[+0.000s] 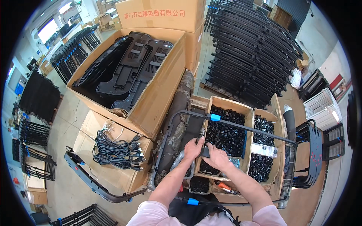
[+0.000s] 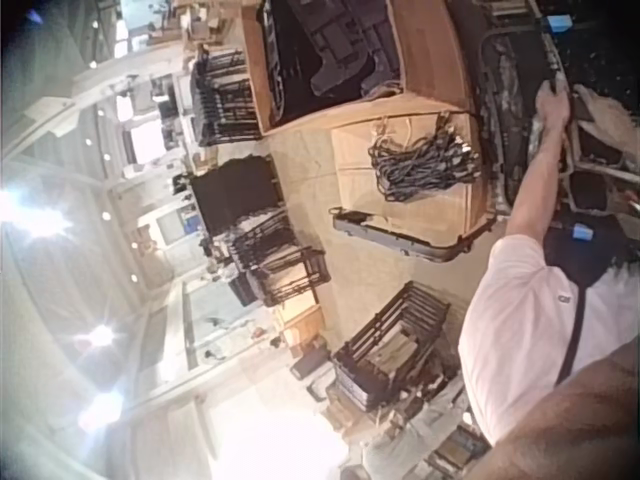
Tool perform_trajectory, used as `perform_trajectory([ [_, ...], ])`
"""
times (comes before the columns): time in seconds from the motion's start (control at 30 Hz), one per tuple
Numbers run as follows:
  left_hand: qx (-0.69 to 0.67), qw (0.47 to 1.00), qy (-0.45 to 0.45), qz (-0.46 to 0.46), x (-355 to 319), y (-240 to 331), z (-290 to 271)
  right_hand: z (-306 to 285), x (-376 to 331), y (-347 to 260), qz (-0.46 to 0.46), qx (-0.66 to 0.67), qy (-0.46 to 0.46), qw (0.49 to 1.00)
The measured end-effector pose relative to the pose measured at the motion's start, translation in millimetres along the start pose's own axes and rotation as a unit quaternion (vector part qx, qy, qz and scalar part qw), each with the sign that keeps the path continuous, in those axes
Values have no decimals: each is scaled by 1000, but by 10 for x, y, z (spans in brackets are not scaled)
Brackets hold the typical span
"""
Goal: The person uses a pneumatic screwdriver to fasten screws into a black plastic electronic housing. They repeatedly pick up screws from a container, align them with the housing, and drive them in. The person also handles a black metal frame, attaching it to the housing and securing it with screws.
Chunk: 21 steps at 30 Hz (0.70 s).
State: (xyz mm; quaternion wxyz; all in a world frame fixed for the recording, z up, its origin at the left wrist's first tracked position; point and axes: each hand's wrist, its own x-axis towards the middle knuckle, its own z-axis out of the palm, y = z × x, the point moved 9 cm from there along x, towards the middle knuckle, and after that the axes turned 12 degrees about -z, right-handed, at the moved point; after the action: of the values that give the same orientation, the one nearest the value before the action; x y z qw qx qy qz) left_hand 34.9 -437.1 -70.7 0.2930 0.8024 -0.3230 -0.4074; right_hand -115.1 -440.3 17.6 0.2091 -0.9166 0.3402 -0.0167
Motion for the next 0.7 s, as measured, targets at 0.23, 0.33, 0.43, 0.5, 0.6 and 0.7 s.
perform_trajectory([
  [0.23,47,998,-24,-28,62,20,39,-8,10,34,-16,35,36,999],
  [0.33,68,996,-33,-38,83,57,60,1,32,86,6,53,17,998],
  [0.43,90,994,-42,-49,51,140,50,39,32,142,-2,55,28,998],
  [0.5,107,992,-47,-53,47,200,44,83,27,206,-11,61,43,997],
  [0.6,127,989,-49,-61,43,246,31,114,38,238,-8,86,36,996],
  [0.7,142,987,-43,-66,36,292,12,112,60,254,-7,105,30,994],
])
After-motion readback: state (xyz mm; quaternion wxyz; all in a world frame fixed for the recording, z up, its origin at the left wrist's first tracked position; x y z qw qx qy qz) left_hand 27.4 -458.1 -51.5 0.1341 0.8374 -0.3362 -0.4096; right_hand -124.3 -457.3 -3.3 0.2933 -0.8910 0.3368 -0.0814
